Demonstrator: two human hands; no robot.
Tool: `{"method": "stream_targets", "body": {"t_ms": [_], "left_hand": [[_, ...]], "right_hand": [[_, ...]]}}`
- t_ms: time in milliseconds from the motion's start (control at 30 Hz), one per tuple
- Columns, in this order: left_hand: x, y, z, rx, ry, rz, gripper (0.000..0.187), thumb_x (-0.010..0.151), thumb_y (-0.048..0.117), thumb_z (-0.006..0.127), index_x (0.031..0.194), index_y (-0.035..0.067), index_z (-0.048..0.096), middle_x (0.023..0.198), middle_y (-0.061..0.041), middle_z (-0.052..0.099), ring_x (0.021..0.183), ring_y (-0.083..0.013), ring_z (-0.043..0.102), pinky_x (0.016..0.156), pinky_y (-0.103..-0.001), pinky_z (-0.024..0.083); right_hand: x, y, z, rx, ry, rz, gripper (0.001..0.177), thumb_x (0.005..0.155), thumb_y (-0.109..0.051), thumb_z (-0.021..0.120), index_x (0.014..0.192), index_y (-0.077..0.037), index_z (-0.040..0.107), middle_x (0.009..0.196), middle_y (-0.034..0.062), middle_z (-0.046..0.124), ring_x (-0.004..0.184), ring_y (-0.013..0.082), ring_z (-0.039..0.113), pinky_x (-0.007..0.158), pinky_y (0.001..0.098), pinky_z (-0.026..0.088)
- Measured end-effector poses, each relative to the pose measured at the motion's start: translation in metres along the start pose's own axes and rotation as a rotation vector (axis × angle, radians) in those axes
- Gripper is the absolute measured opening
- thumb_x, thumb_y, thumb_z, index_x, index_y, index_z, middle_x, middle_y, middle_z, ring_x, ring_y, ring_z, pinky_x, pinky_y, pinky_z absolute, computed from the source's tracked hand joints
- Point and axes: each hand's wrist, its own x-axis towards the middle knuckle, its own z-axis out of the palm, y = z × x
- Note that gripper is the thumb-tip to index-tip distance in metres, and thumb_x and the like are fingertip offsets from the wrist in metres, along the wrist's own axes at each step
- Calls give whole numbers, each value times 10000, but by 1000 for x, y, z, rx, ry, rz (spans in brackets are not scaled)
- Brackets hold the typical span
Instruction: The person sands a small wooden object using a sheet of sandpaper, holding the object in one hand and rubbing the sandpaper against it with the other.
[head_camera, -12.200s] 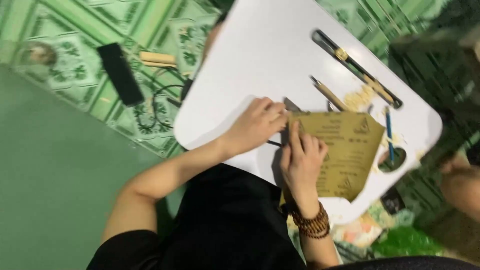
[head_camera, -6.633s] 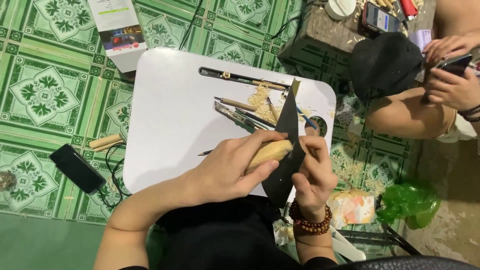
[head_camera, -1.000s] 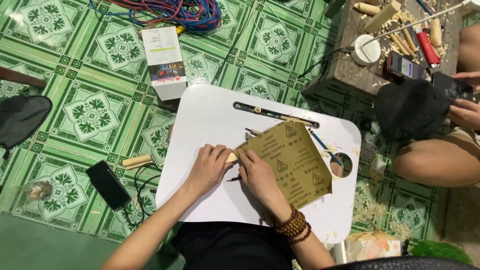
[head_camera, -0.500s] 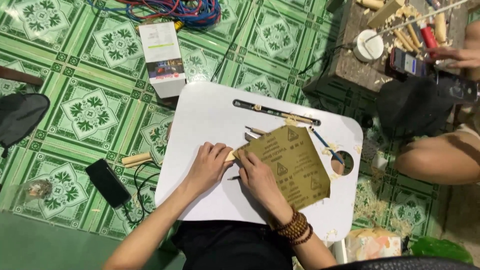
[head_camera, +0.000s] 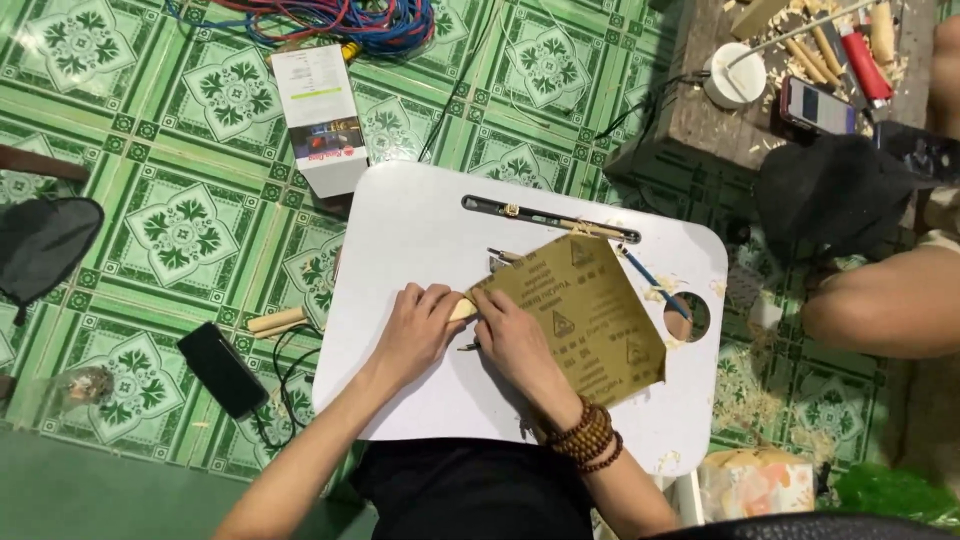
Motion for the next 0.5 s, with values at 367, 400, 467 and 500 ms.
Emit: {"method": "stream_targets", "body": {"t_ms": [367,400,467,500], "left_hand": [[0,-4,9,-24,161,43,406,1049,409,469,1217,88,652,1004,-84,595,795,-283,523,707,-391,429],[3,-4,5,-42,159,58,407,1054,398,474,1227,80,661,969,-86,596,776,-275,526,699,-381,425],[3,-6,8,-24,166,62,413,1056,409,469,1239,90,658,933,-77,571,757,-266,520,690,-372,425],[4,-8,10,-5,180,62,419,1057,419,465,1251,100,656,898,-67,547,738,-257,513,681,-363,425]], "right_hand": [[-36,37,17,420,333,-8,275,923,14,606,1159,-35,740,766,58,548,642,211,549,588,303,475],[-34,35,12,476,364,31,203,946,21,597,1055,-29,761,745,11,526,621,140,490,588,247,447],[-32,27,9,475,359,34,212,947,16,598,1067,-42,763,740,18,531,624,146,501,585,258,449],[-29,24,6,471,351,30,222,948,11,599,1079,-54,765,735,24,536,627,151,513,582,269,452]]}}
